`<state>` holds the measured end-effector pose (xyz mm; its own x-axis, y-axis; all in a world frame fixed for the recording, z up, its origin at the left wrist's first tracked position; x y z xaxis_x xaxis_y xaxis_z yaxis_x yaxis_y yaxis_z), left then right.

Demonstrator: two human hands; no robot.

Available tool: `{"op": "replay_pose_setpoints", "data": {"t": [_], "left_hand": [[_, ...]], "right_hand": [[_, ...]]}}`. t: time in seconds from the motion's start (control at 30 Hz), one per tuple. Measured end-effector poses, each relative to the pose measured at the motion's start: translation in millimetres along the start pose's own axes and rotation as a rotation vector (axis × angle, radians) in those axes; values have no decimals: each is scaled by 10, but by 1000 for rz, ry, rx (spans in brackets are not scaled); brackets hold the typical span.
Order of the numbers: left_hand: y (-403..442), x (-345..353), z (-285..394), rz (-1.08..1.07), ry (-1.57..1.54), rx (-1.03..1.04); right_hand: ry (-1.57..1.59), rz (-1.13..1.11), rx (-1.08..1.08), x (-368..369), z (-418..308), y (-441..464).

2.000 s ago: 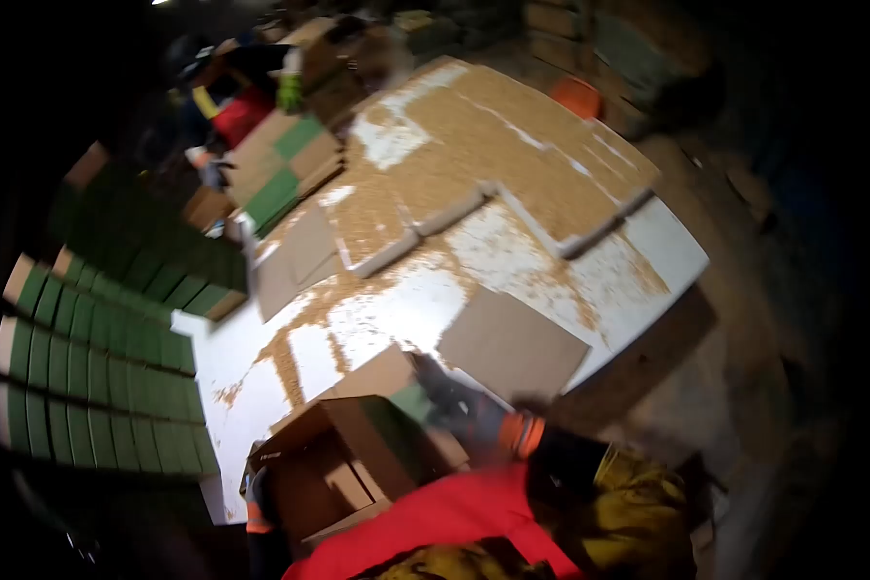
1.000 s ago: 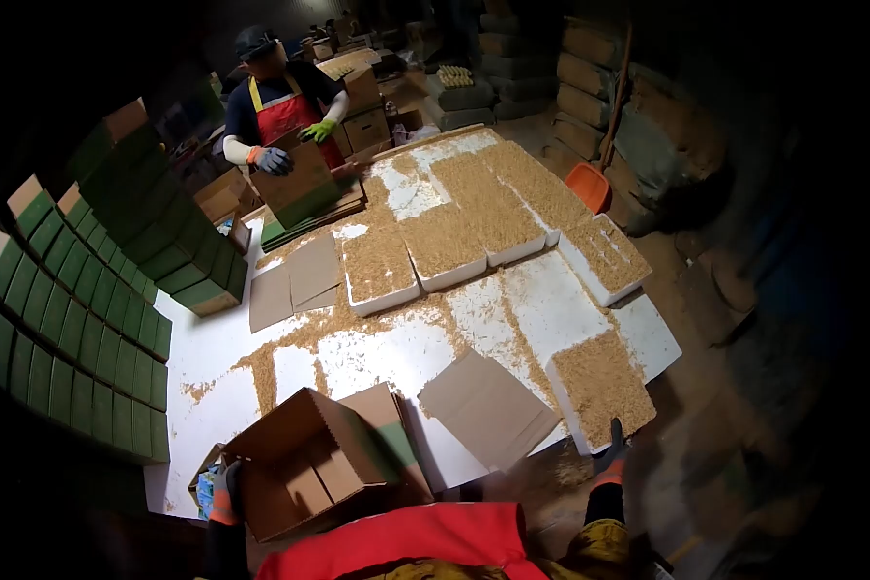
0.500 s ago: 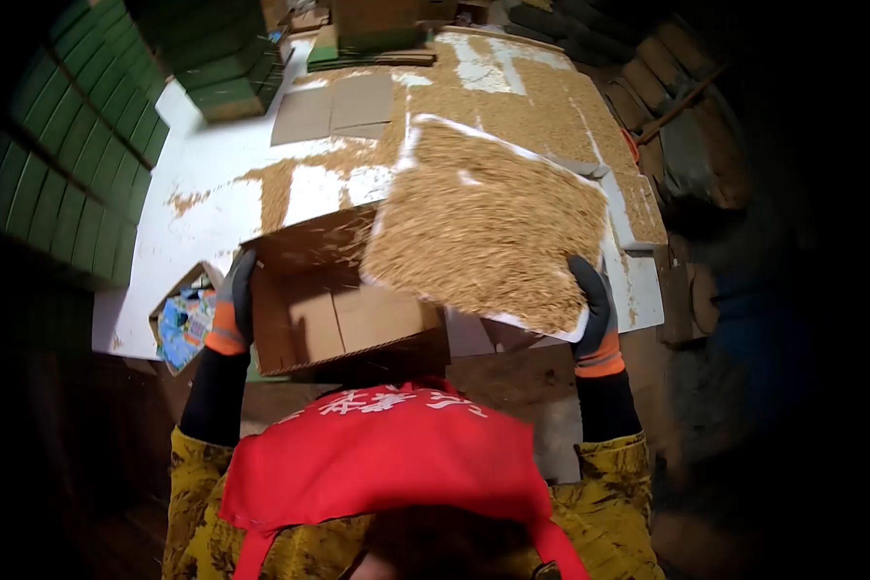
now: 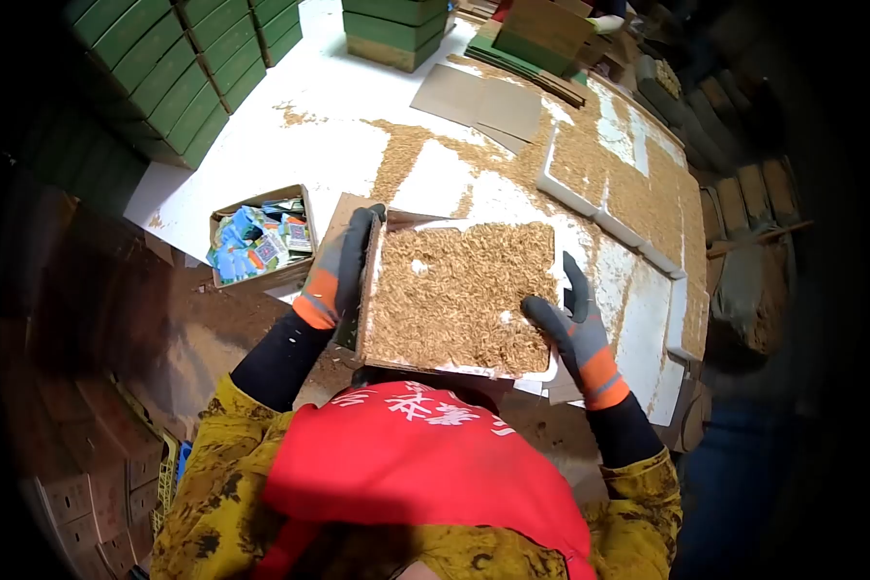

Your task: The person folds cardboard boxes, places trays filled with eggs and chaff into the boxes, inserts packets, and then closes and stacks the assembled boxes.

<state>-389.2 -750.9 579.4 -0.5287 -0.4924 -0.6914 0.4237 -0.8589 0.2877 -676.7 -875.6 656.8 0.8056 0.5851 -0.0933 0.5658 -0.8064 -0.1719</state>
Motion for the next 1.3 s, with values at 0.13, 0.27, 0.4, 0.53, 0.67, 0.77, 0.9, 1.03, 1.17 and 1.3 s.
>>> {"op": "replay_pose_setpoints", "data": {"t": [0.13, 0.27, 0.4, 0.53, 0.67, 0.77, 0.9, 1.03, 1.17, 1.3], "left_hand": [[-103, -517, -1105, 291, -47, -288], [-302, -871, -1996, -19, 768, -492], [-349, -693, -2535, -227, 944, -448], [-302, -694, -2711, -232, 819, -418], [-229, -837, -2560, -219, 848, -380], [-290, -907, -2495, -217, 836, -452], [-326, -1104, -2319, -73, 877, -380], [-470, -1421, -2520, -2, 722, -528], [-598, -1539, -2412, 299, 143, -657], [-180, -1313, -1286, 437, -57, -551]], "right_hand": [[-610, -183, 255, 77, 20, 81], [-1433, -278, 71, 103, 335, 339], [-1638, -387, 40, 318, 918, 498], [-987, -425, -80, 504, 222, 370], [-123, -93, -33, -367, -259, 584], [53, 105, 119, -1092, 351, 1053], [-475, 204, 9, -2059, 1580, 1486], [-903, 207, 611, -2642, 2819, 741], [-1003, 284, 679, -2397, 2600, 292], [-943, 383, 599, -2648, 2627, 382]]}}
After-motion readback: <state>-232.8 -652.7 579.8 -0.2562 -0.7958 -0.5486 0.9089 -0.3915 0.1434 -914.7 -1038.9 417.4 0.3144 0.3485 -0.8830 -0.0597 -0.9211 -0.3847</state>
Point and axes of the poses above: each hand's wrist, its own y-axis towards the middle knuckle, its own x-axis out of the palm, z = x × y, the point moved 7 cm from there along y, towards the middle knuckle, and after that the axes turned 14 degrees about y, right-handed, at the moved point
